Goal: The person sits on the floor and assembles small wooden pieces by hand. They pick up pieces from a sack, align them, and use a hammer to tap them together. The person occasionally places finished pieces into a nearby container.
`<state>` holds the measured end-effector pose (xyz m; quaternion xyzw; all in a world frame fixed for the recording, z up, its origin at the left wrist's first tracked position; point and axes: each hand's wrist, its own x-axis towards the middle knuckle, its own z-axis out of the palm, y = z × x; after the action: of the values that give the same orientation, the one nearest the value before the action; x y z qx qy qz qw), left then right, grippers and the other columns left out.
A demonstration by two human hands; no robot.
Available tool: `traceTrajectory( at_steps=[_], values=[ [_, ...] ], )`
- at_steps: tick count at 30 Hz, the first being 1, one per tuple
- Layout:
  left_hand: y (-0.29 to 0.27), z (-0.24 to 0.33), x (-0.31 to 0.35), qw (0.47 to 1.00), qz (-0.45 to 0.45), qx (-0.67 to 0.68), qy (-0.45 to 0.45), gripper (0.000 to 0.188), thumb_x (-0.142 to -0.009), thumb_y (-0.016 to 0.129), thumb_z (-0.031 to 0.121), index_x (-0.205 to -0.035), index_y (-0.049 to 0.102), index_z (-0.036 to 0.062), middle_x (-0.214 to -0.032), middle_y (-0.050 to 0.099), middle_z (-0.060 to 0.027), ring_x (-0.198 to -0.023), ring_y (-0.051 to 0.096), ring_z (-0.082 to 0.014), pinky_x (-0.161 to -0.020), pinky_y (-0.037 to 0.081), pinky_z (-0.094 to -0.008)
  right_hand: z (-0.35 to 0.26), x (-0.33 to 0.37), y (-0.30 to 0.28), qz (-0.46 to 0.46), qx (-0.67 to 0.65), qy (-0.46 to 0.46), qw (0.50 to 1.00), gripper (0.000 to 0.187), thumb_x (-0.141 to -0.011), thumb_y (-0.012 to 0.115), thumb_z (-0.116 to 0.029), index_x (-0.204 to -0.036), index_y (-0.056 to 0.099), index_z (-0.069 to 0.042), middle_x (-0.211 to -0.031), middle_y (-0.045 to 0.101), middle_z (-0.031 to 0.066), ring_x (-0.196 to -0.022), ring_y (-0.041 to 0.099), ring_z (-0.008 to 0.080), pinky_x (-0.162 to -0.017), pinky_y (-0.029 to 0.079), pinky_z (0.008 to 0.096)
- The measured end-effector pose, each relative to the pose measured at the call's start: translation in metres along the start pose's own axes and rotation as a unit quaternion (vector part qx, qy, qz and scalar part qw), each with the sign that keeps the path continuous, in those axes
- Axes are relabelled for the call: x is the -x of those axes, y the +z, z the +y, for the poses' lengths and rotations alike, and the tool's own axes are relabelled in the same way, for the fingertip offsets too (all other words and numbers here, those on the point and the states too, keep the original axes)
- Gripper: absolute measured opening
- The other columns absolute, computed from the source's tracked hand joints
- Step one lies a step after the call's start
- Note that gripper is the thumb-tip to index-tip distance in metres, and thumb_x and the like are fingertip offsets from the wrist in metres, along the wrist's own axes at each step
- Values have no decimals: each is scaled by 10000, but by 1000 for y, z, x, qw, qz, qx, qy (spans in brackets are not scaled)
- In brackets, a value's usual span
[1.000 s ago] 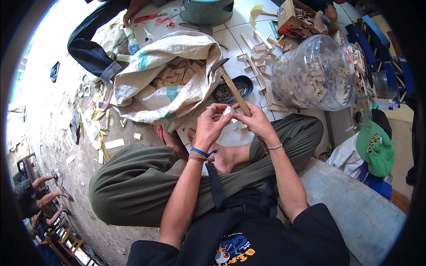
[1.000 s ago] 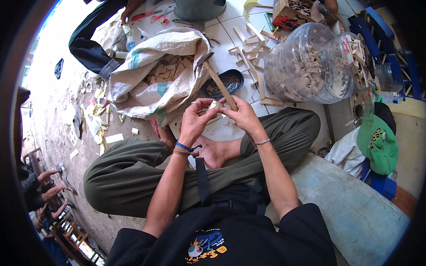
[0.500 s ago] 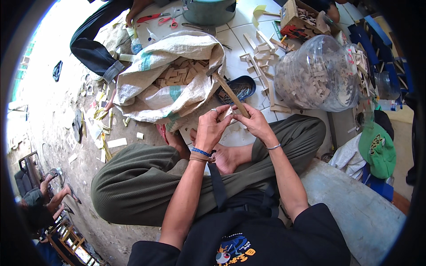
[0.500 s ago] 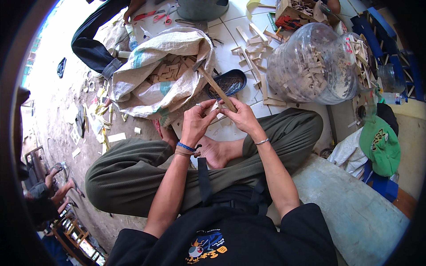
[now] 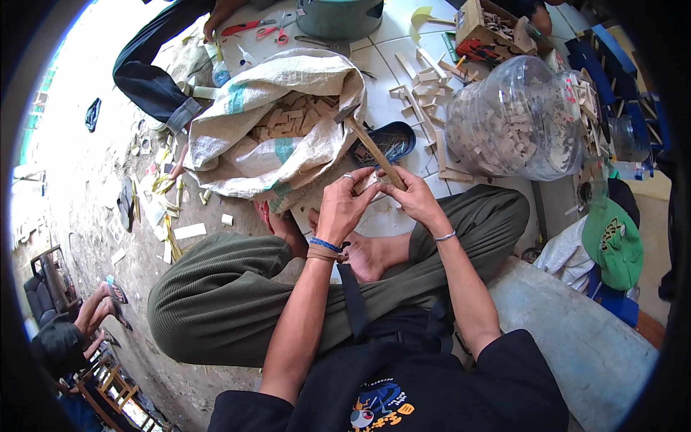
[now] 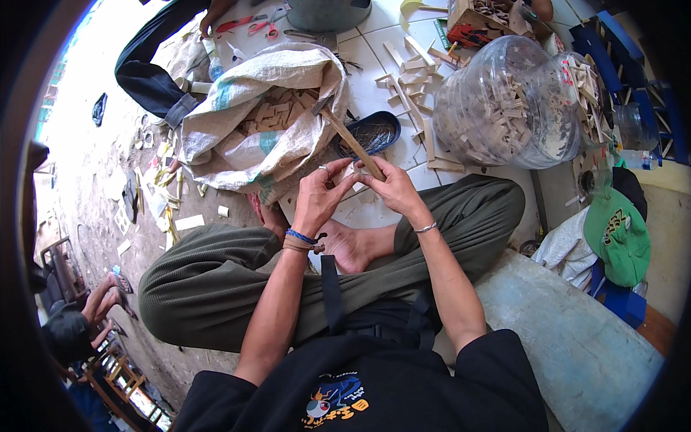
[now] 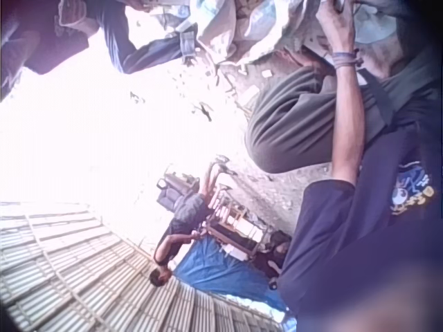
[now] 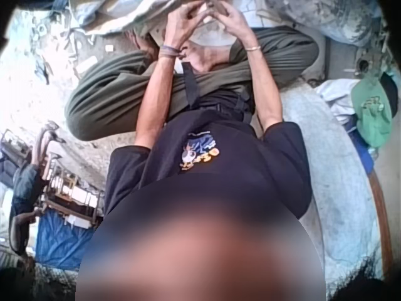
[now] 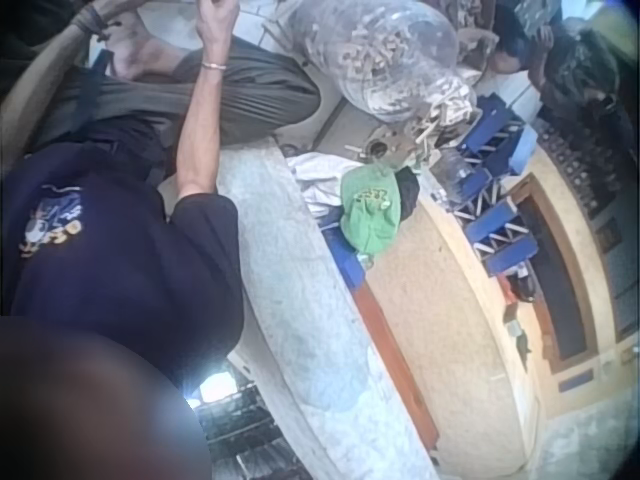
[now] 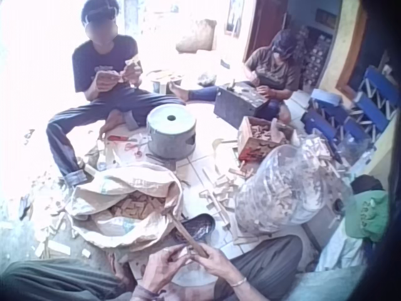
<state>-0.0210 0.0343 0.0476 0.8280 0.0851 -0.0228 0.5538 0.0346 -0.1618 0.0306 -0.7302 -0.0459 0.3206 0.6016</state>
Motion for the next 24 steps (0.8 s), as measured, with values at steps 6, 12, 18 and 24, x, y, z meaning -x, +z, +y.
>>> traceTrajectory(
  at_steps=[6,12,18,24],
  values=[
    [2,-4,0,1000,0,-2,11,357,-960,793,226,-1280,768,70,-1084,796,-175,-961,779,-231,-850,595,-359,17,-5,0,-8,-55,-46,997,294,-1035,738,-169,-1297,696,-45,-1078,750,-5,-1005,665,56,-880,539,238],
    [13,-17,1,996,14,-45,78,319,-938,783,184,-1242,775,87,-1055,785,-172,-927,764,-327,-825,600,-412,20,-9,2,11,6,-57,998,332,-1029,731,-156,-1341,686,-49,-1093,767,36,-984,688,86,-883,555,275],
    [23,-30,-3,992,34,-83,89,305,-916,803,188,-1193,777,63,-1050,785,-167,-918,764,-336,-816,606,-407,-38,34,-7,112,231,-27,966,431,-1027,717,-162,-1441,633,-75,-1025,744,211,-861,716,270,-817,550,365],
    [29,-26,-4,991,33,-73,111,276,-930,782,194,-1172,768,63,-1069,780,-158,-919,759,-346,-820,605,-429,-72,104,-14,160,286,-87,941,575,-1077,617,-134,-1628,460,-182,-981,699,279,-855,670,474,-784,543,466]
  ],
)
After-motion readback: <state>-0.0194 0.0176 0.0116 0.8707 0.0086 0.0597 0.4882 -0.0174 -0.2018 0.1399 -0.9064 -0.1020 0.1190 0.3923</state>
